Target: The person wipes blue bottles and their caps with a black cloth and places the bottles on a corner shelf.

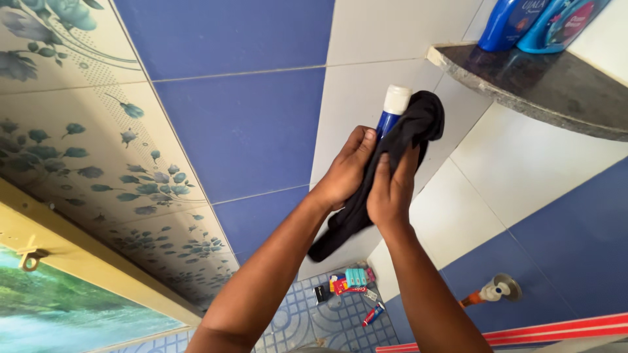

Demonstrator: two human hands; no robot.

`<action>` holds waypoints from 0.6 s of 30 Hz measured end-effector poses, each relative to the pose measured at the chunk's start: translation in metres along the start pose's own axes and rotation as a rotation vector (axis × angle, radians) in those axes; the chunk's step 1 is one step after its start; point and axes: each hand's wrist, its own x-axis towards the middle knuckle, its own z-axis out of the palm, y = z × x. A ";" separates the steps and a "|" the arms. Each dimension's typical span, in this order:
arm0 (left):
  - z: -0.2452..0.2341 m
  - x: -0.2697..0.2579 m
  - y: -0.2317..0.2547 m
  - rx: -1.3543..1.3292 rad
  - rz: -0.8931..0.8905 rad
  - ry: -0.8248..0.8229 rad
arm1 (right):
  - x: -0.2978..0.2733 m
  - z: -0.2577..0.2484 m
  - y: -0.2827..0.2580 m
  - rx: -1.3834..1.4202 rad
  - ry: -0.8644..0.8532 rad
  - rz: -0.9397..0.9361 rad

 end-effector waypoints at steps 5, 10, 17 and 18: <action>-0.010 -0.002 0.022 -0.196 -0.050 0.038 | -0.040 0.001 -0.012 -0.237 -0.171 -0.276; -0.010 -0.002 0.018 -0.244 -0.060 0.082 | -0.040 0.003 -0.008 -0.064 -0.099 -0.155; 0.004 -0.008 -0.001 -0.129 -0.063 -0.016 | -0.018 -0.010 -0.020 -0.146 -0.029 -0.078; 0.004 -0.007 0.001 -0.130 -0.053 -0.011 | -0.021 -0.011 -0.021 -0.190 -0.054 -0.123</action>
